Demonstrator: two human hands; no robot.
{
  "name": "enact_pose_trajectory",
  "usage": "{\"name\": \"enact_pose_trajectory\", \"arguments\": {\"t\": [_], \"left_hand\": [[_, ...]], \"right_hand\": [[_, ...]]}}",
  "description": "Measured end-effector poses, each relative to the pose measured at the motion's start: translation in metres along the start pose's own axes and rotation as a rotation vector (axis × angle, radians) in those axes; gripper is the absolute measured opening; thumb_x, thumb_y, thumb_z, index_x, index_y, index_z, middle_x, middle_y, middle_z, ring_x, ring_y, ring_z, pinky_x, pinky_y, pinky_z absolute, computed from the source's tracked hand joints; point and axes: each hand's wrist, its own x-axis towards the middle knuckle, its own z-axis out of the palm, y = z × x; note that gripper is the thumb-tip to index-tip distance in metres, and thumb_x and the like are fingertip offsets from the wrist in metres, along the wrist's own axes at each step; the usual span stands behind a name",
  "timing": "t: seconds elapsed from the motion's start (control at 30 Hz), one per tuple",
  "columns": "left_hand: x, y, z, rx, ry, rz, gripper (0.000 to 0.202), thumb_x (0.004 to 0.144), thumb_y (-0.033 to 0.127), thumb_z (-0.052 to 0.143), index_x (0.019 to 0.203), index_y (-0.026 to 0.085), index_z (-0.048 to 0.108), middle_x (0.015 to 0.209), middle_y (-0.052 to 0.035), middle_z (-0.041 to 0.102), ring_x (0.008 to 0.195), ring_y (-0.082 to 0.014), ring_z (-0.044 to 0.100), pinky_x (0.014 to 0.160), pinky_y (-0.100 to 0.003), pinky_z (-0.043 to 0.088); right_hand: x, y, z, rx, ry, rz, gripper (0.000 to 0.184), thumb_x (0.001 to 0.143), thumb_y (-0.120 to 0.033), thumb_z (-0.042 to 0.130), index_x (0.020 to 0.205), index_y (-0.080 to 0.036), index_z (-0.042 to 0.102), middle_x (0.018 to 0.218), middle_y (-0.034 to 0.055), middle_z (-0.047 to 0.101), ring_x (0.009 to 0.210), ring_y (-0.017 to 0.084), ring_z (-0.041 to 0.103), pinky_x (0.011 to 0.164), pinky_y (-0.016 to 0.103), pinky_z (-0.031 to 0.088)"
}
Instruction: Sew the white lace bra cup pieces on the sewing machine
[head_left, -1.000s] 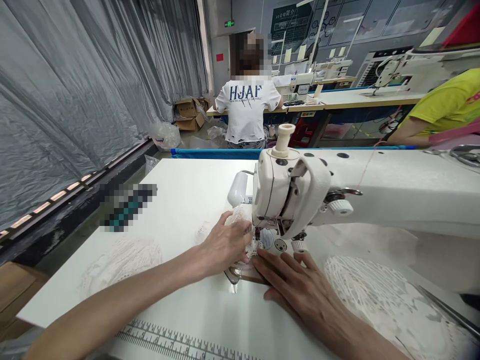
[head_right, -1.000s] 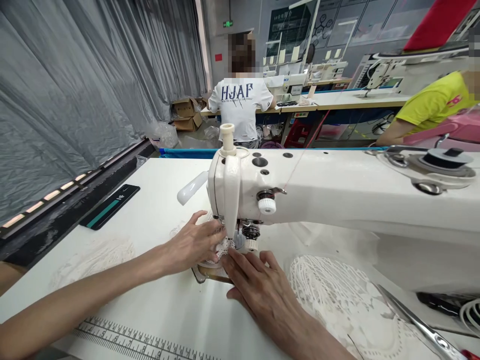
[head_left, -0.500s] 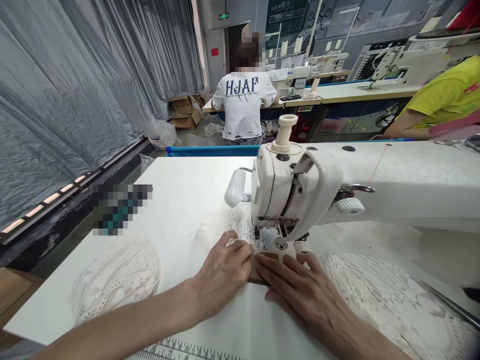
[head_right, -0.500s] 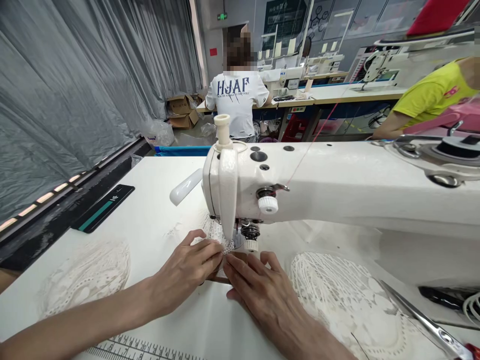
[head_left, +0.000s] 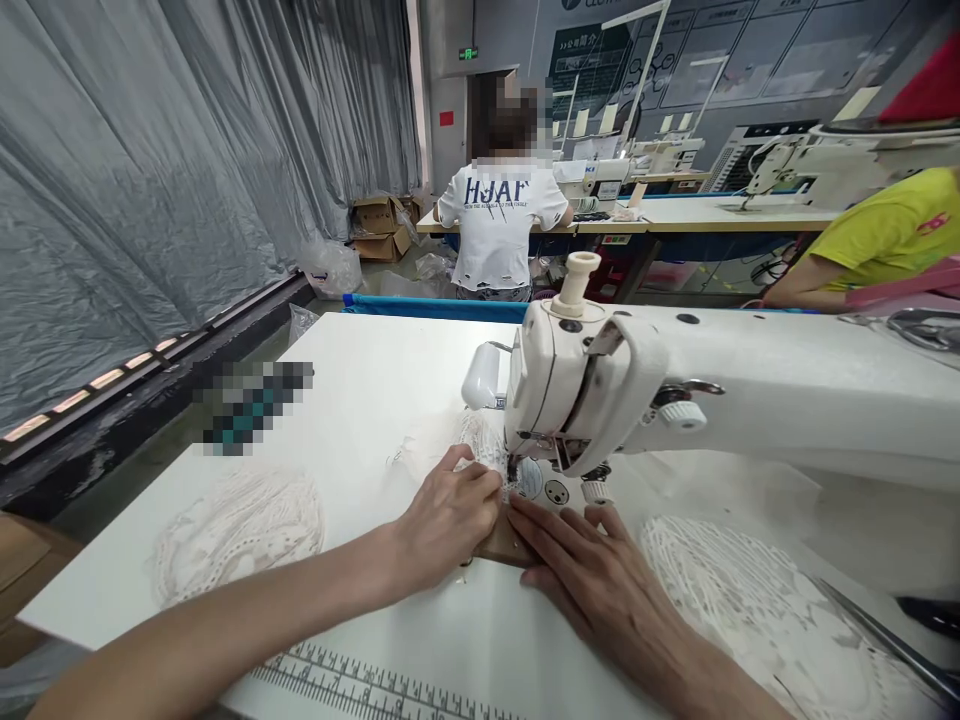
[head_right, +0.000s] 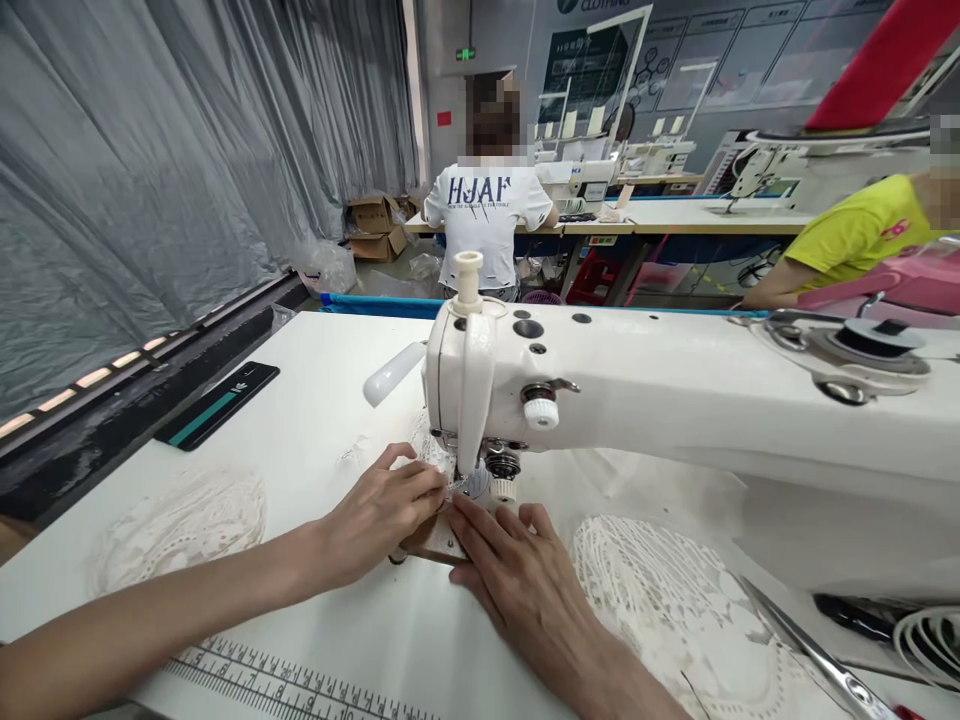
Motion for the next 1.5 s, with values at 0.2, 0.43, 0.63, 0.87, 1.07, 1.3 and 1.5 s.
{"name": "enact_pose_trajectory", "arguments": {"t": [0.2, 0.43, 0.63, 0.87, 1.07, 1.3, 1.5], "left_hand": [[0.018, -0.025, -0.005, -0.122, -0.107, -0.104, 0.021, 0.075, -0.001, 0.046, 0.074, 0.015, 0.059, 0.088, -0.0019, 0.063, 0.08, -0.0135, 0.058, 0.093, -0.036, 0.031], [0.063, -0.055, -0.002, -0.216, -0.284, -0.394, 0.011, 0.074, 0.01, 0.053, 0.064, 0.014, 0.057, 0.077, -0.0051, 0.06, 0.076, -0.0206, 0.057, 0.08, -0.038, 0.04], [0.017, -0.027, -0.029, -0.421, -0.371, -0.558, 0.012, 0.077, 0.023, 0.055, 0.085, 0.015, 0.06, 0.067, -0.0012, 0.055, 0.061, -0.0156, 0.054, 0.053, -0.025, 0.039], [-0.059, 0.046, -0.075, -1.164, -0.315, -0.831, 0.029, 0.081, 0.042, 0.056, 0.095, 0.017, 0.052, 0.073, 0.0023, 0.046, 0.061, -0.0086, 0.042, 0.051, -0.018, 0.036], [-0.098, 0.085, -0.086, -1.11, -0.242, -0.571, 0.018, 0.078, 0.037, 0.062, 0.081, 0.019, 0.061, 0.095, -0.0019, 0.054, 0.092, -0.0162, 0.049, 0.079, -0.025, 0.04], [-0.127, 0.118, -0.079, -1.312, -0.329, -0.596, 0.025, 0.078, 0.038, 0.063, 0.076, 0.013, 0.063, 0.079, -0.0007, 0.052, 0.069, -0.0108, 0.047, 0.062, -0.021, 0.037], [-0.142, 0.146, -0.062, -1.624, -0.282, -0.693, 0.033, 0.071, 0.042, 0.07, 0.074, 0.01, 0.06, 0.068, -0.0002, 0.053, 0.064, -0.0102, 0.045, 0.059, -0.021, 0.036]], "right_hand": [[-0.002, 0.002, 0.002, -0.009, 0.046, 0.009, 0.035, 0.098, -0.033, 0.034, 0.116, -0.014, 0.056, 0.12, 0.0127, 0.061, 0.079, 0.021, 0.06, 0.073, 0.037, 0.036], [0.003, 0.006, -0.005, 0.004, 0.11, 0.009, 0.029, 0.096, -0.021, 0.035, 0.104, -0.015, 0.063, 0.101, 0.0101, 0.068, 0.077, 0.017, 0.063, 0.067, 0.032, 0.038], [0.004, -0.003, -0.012, 0.283, 0.074, 0.211, 0.034, 0.092, -0.04, 0.045, 0.117, -0.018, 0.051, 0.105, 0.0127, 0.062, 0.084, 0.021, 0.062, 0.067, 0.033, 0.048], [0.011, -0.057, -0.037, 0.977, -0.254, 0.401, 0.032, 0.08, -0.05, 0.06, 0.076, -0.018, 0.054, 0.073, 0.0002, 0.053, 0.072, 0.016, 0.052, 0.064, 0.027, 0.044], [0.001, -0.089, -0.061, 1.289, -0.622, 0.352, 0.03, 0.077, -0.04, 0.065, 0.066, -0.015, 0.052, 0.06, -0.005, 0.04, 0.059, 0.009, 0.037, 0.054, 0.022, 0.03], [-0.024, -0.114, -0.077, 1.343, -0.749, 0.32, 0.022, 0.081, -0.034, 0.063, 0.08, -0.012, 0.062, 0.073, 0.0003, 0.055, 0.067, 0.011, 0.049, 0.06, 0.022, 0.037], [-0.044, -0.129, -0.071, 1.288, -0.758, 0.283, 0.022, 0.082, -0.032, 0.062, 0.08, -0.011, 0.062, 0.072, -0.0006, 0.052, 0.063, 0.009, 0.045, 0.057, 0.02, 0.036]]}}
